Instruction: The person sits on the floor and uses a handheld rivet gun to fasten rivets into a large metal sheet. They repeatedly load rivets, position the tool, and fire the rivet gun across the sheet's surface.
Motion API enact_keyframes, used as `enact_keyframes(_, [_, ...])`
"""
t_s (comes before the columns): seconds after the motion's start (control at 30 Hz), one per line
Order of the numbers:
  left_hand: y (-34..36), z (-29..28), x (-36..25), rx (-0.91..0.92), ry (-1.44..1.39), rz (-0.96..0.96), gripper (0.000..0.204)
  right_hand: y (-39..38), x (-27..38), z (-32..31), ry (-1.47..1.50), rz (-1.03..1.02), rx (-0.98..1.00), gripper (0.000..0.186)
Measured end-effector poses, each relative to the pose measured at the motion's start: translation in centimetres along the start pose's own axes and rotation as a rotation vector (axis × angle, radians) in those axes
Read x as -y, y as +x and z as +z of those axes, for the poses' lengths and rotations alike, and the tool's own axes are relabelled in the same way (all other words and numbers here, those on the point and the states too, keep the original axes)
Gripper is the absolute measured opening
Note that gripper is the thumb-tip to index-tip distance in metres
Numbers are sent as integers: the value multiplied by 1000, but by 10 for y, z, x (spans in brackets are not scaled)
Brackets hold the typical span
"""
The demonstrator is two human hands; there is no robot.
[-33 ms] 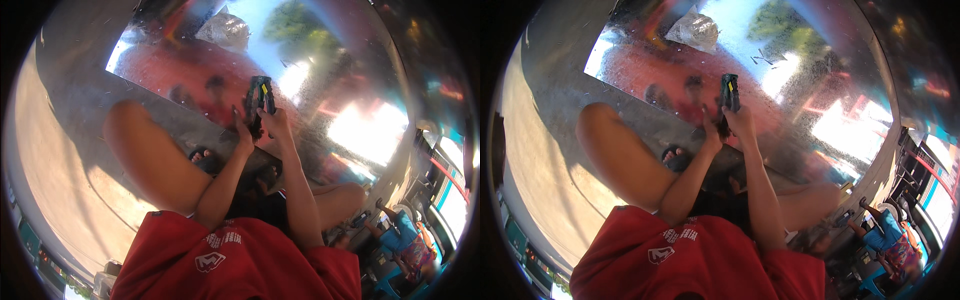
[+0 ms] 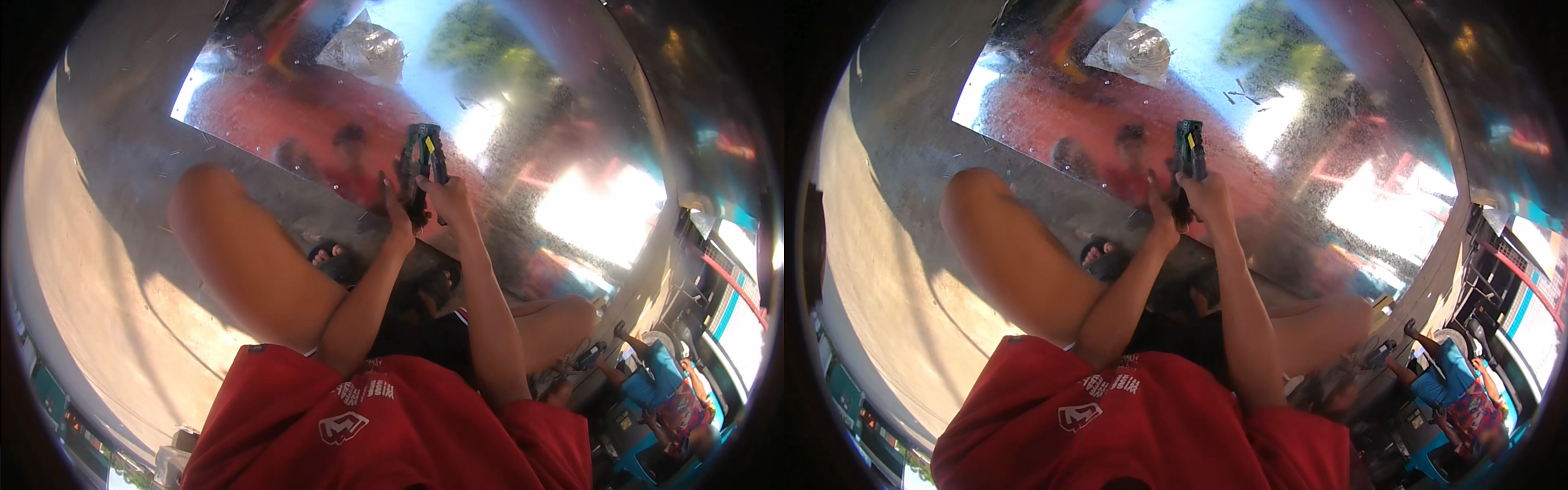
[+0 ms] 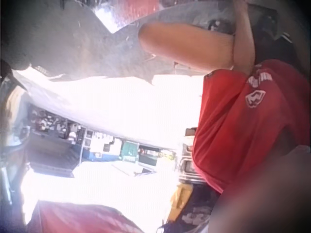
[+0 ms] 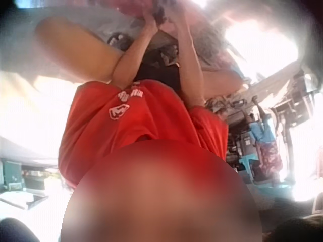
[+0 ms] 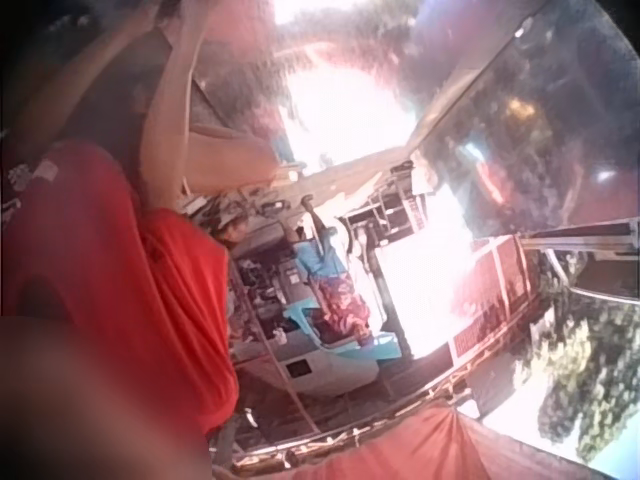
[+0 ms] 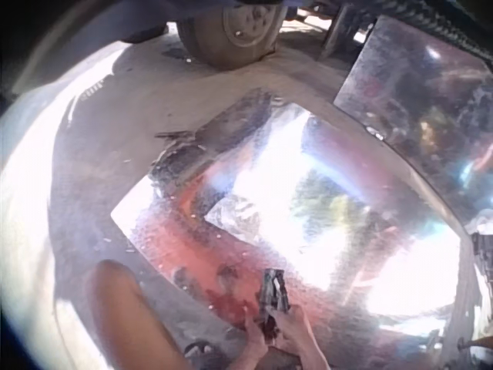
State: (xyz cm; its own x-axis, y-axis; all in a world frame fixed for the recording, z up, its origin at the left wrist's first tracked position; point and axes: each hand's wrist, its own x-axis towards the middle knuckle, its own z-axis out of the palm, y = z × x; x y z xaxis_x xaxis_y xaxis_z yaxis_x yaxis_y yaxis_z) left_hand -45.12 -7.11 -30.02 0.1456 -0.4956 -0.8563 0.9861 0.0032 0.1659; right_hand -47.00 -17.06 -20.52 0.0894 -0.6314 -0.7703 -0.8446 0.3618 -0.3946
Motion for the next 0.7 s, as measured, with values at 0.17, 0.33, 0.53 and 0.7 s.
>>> enact_keyframes(0.17, [5, 10, 12, 13, -111, 173, 67, 14, -16, 18, -31, -44, -19, 47])
enact_keyframes(0.33, [-5, 16, 8, -83, -34, 120, 72, 27, -30, 17, -66, -30, -27, 44])
enact_keyframes(0.53, [-17, 22, 0, -65, -112, 94, 76, 20, -36, 62, -138, -213, -359, 35])
enact_keyframes(0.7, [-15, 23, 5, -15, -191, 60, 82, 19, -10, 9, -221, -183, -6, 38])
